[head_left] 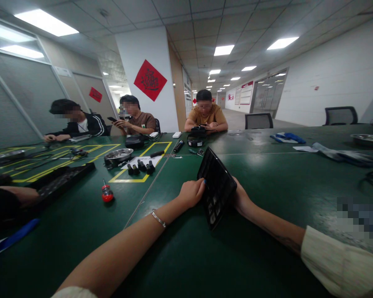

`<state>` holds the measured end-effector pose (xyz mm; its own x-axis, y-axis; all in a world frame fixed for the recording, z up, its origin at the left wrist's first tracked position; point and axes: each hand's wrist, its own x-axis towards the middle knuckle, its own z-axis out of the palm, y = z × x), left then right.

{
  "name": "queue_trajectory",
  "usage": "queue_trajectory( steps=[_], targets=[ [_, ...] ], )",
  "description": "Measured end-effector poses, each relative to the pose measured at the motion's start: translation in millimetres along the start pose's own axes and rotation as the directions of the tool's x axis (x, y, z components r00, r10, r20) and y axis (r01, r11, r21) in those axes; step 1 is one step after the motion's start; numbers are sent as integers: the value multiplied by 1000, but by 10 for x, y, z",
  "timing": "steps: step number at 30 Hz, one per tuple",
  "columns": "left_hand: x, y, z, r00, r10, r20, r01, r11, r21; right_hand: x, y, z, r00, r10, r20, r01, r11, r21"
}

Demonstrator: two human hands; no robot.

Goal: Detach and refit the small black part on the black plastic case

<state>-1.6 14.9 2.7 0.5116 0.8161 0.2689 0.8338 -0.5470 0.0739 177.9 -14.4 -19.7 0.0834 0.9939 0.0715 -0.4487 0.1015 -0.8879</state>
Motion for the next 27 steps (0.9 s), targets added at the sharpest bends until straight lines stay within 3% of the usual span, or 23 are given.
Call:
queue_trajectory(
  steps=[27],
  targets=[
    [-12, 3, -16, 1000, -13, 9, 14, 1000, -6, -45, -43, 15, 1000, 21, 3, -20, 1000, -16]
  ],
)
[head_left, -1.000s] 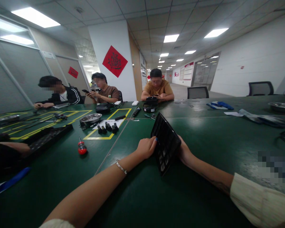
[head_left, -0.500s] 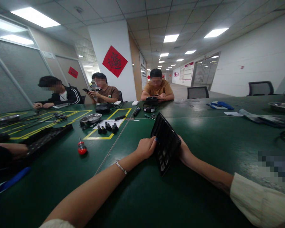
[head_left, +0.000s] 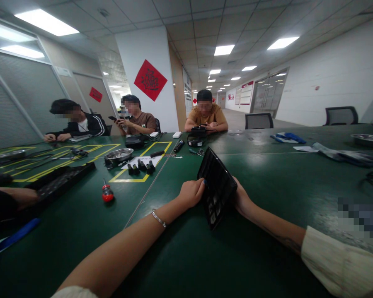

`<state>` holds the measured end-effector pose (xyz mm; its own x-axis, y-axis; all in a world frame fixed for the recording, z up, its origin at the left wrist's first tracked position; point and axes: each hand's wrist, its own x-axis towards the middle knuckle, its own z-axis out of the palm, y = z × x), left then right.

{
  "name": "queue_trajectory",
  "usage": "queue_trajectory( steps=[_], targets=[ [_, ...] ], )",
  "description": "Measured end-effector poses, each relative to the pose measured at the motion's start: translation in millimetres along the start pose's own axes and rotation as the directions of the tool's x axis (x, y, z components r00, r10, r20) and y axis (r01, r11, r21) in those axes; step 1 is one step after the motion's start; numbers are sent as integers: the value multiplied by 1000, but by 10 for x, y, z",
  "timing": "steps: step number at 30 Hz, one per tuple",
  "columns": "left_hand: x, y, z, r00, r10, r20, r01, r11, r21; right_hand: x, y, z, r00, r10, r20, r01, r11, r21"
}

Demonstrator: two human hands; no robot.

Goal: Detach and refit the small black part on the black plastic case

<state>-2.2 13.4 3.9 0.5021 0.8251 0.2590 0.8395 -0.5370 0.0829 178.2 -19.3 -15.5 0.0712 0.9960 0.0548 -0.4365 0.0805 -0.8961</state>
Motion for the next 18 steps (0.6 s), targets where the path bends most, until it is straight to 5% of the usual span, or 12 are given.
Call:
queue_trajectory(
  steps=[18],
  targets=[
    [-13, 19, -2, 999, 4, -40, -3, 1000, 23, 66, 89, -49, 1000, -12, 25, 12, 1000, 8]
  ],
)
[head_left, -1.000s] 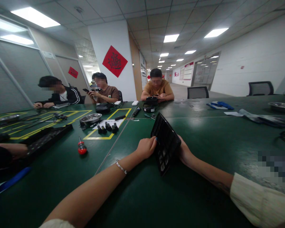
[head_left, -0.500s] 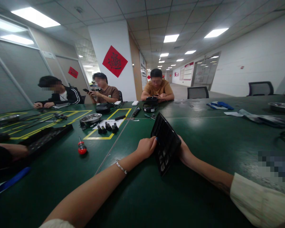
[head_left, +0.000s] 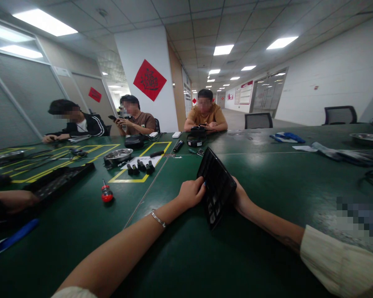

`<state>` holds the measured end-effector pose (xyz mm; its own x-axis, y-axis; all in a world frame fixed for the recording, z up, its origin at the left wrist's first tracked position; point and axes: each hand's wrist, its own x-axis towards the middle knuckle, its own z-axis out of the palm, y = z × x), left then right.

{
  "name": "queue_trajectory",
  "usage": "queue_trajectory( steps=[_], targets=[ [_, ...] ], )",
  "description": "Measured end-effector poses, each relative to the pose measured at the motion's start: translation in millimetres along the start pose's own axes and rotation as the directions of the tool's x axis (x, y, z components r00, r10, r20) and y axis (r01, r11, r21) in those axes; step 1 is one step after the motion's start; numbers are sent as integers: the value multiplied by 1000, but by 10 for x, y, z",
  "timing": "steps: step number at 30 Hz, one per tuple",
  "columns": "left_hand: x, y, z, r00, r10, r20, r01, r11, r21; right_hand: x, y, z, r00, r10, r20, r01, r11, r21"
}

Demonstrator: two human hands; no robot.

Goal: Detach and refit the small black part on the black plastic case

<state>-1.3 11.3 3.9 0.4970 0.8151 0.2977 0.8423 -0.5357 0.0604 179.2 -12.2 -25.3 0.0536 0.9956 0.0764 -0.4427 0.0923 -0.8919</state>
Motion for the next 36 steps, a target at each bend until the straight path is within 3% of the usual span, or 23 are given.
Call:
queue_trajectory(
  steps=[13, 24, 36],
  targets=[
    [21, 2, -7, 999, -35, 35, 35, 999, -3, -62, -80, 52, 1000, 0, -6, 0, 1000, -10],
    [-12, 13, 8, 999, -40, 0, 40, 999, -10, -67, -78, 68, 1000, -29, -10, 28, 999, -34],
    [20, 3, 20, 998, -51, 30, 49, 997, 55, -16, -16, -6, 1000, 13, 9, -13, 1000, 15]
  ],
)
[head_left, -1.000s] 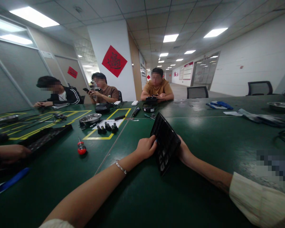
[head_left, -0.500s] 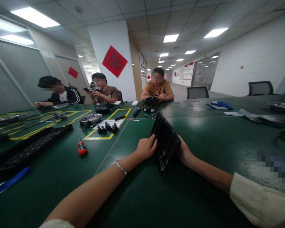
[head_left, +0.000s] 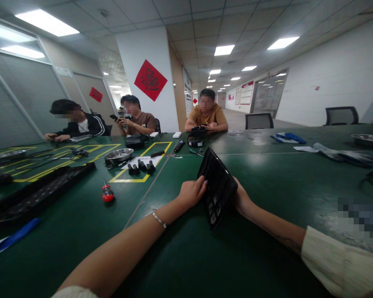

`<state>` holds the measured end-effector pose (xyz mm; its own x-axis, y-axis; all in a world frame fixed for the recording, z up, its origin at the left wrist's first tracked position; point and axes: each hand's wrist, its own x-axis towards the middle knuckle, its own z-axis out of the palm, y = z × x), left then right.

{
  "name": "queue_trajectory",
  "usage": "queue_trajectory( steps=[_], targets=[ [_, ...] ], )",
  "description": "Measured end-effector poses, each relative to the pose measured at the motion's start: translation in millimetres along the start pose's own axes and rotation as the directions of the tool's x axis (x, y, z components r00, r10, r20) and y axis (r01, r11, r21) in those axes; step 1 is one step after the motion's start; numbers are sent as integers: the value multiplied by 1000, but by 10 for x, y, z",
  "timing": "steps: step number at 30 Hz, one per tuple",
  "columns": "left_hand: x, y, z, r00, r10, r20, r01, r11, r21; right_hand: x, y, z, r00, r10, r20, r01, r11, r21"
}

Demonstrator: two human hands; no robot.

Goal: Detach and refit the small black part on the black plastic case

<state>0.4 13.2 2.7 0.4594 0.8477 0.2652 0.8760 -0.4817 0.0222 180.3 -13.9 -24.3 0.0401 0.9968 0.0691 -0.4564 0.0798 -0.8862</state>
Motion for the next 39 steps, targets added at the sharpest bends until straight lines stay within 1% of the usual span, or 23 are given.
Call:
queue_trajectory(
  steps=[8, 10, 15, 18, 27, 33, 36, 39],
  targets=[
    [13, -6, -2, 1000, -14, 12, 14, 1000, -4, -16, -36, 34, 1000, -2, -29, 2, 1000, -6],
    [16, -7, -3, 1000, -14, 13, 14, 1000, -9, -7, -24, 29, 999, -2, -42, 2, 1000, -3],
    [19, -2, -10, 999, -30, 13, 30, 999, -14, 35, 29, -9, 1000, -20, -16, 20, 1000, -3],
    [20, 2, -14, 999, -34, 14, 34, 999, -6, 44, 37, -18, 999, -9, -36, 9, 1000, 3],
    [13, 6, -24, 1000, -13, 14, 13, 1000, -16, 0, -10, 21, 1000, -21, -14, 21, 1000, 10],
    [1, 2, -3, 999, 23, -32, -23, 1000, -6, 9, -4, 26, 1000, -9, -18, 9, 1000, 19],
    [-4, 0, -4, 999, 39, -39, -39, 999, -7, 0, -7, 28, 999, -29, -25, 29, 1000, 0],
    [-6, -3, -6, 998, 49, -39, -49, 999, -13, -4, -10, 28, 999, -33, 4, 33, 999, -4]
  ],
)
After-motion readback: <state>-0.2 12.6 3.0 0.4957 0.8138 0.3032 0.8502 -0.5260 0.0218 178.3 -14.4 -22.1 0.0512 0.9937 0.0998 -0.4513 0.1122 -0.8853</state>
